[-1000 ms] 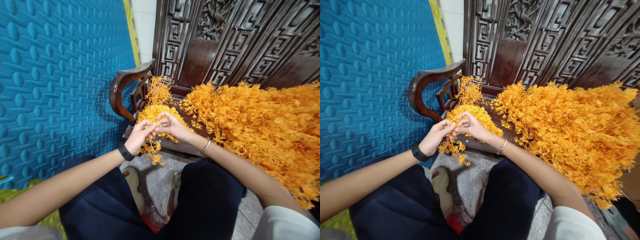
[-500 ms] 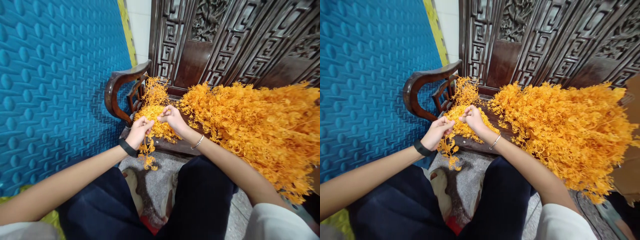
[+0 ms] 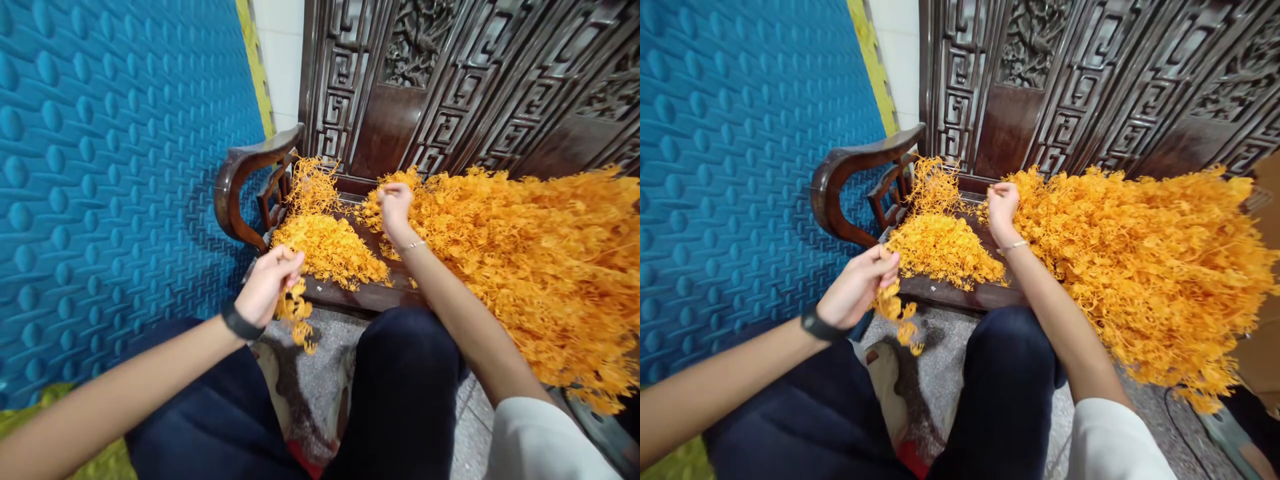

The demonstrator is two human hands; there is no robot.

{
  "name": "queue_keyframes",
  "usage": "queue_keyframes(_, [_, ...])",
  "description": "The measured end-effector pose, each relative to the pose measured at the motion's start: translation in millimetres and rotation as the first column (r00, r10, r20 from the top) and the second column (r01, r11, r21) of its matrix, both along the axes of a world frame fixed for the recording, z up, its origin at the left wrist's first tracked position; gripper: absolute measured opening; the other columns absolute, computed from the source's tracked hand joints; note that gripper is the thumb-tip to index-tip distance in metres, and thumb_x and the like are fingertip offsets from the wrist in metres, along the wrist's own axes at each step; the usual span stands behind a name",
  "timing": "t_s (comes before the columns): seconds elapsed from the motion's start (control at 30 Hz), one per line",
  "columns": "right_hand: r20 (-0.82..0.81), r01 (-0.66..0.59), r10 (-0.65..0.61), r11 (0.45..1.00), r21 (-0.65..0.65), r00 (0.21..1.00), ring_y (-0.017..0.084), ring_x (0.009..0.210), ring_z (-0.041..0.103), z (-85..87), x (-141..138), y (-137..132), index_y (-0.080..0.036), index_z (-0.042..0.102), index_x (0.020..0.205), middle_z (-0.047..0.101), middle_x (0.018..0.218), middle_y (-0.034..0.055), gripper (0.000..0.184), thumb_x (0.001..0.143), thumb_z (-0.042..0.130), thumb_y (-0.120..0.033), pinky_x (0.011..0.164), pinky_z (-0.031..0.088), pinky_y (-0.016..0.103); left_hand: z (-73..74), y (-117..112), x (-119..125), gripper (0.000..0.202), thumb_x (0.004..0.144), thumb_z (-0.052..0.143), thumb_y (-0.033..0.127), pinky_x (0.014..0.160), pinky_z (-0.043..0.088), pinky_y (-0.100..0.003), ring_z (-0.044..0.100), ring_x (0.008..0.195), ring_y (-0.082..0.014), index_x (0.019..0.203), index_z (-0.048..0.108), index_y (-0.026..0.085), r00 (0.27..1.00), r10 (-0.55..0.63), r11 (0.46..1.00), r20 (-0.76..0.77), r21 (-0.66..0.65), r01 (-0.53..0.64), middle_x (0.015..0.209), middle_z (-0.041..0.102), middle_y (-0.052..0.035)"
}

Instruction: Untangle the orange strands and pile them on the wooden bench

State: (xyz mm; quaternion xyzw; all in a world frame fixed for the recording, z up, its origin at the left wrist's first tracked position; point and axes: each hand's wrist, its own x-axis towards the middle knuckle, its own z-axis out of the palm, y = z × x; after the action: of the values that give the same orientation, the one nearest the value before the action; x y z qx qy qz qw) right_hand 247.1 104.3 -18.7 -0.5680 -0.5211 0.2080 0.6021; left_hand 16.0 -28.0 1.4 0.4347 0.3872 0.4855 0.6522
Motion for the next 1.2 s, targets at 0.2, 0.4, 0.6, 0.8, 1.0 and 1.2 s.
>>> queue_keyframes(0.2, [-0.108,-0.13,0.112,0.975,-0.18,0.988,0.013,0.062,0.053,-35.7,27.5,3.9,-0.018,0.052,0.071,0.057,0.065,-0.0001,0.025,0.055,0.069,-0.026,0.066,0.044,0.03,-3.4,-17.0,-10.6,0.023,0.075,0.065,0.031,0.053,0.036,-0.021,0.047,0.052,-0.0076,0.07,0.048,0.017,0.982,-0.163,0.985,-0.093,-0.065,0.157,0.057,0.053,0.0035])
queue_keyframes(0.4, [0.141,-0.262,0.294,0.942,-0.207,0.945,0.012,0.057,0.048,-49.7,13.0,15.5,-0.015,0.066,0.07,0.059,0.062,0.0001,0.023,0.057,0.067,-0.034,0.061,0.04,0.028,-24.9,-4.3,-6.2,0.015,0.072,0.063,0.025,0.055,0.039,-0.022,0.056,0.058,-0.0105,0.07,0.052,0.015,0.973,-0.215,0.953,-0.08,-0.237,0.19,0.062,0.058,0.0003])
queue_keyframes(0.6, [0.195,-0.225,0.277,0.941,-0.252,0.941,0.016,0.066,0.058,-53.8,4.4,21.3,-0.014,0.069,0.071,0.067,0.072,0.0053,0.014,0.061,0.061,-0.021,0.068,0.046,0.032,-22.9,-3.9,-8.1,0.008,0.067,0.055,0.014,0.06,0.044,-0.024,0.062,0.065,-0.0132,0.075,0.056,0.014,0.976,-0.216,0.955,-0.006,-0.21,0.21,0.066,0.062,-0.0022])
queue_keyframes(0.8, [0.224,-0.16,0.228,0.945,-0.285,0.948,0.011,0.058,0.052,-48.3,3.6,15.0,-0.01,0.065,0.097,0.068,0.091,0.0085,0.034,0.063,0.06,-0.013,0.068,0.046,0.033,-14.7,-0.9,-13.8,0.022,0.058,0.058,0.002,0.057,0.044,-0.022,0.064,0.065,-0.0138,0.077,0.056,0.012,0.989,-0.149,0.965,-0.022,-0.221,0.14,0.068,0.065,-0.0026])
queue_keyframes(1.0, [0.102,-0.527,0.578,0.792,-0.308,0.809,0.015,0.074,0.059,-6.0,-17.4,-37.3,-0.015,0.066,0.095,0.066,0.088,0.005,0.025,0.074,0.062,-0.028,0.07,0.047,0.031,-5.9,-0.2,-16.1,0.019,0.06,0.063,0.003,0.059,0.044,-0.022,0.065,0.072,-0.0146,0.074,0.055,0.013,0.993,-0.119,0.974,0.021,-0.193,0.121,0.075,0.067,-0.0032])
queue_keyframes(1.2, [-0.153,-0.863,0.952,0.165,-0.478,0.266,0.012,0.085,0.06,18.7,-55.5,-90.2,-0.018,0.067,0.092,0.067,0.092,0.0014,0.022,0.073,0.069,-0.028,0.083,0.045,0.028,-2.7,-0.9,-14.4,0.009,0.069,0.064,0.016,0.064,0.044,-0.023,0.057,0.065,-0.0102,0.073,0.057,0.013,0.982,-0.174,0.98,0.074,-0.085,0.18,0.069,0.062,-0.0013])
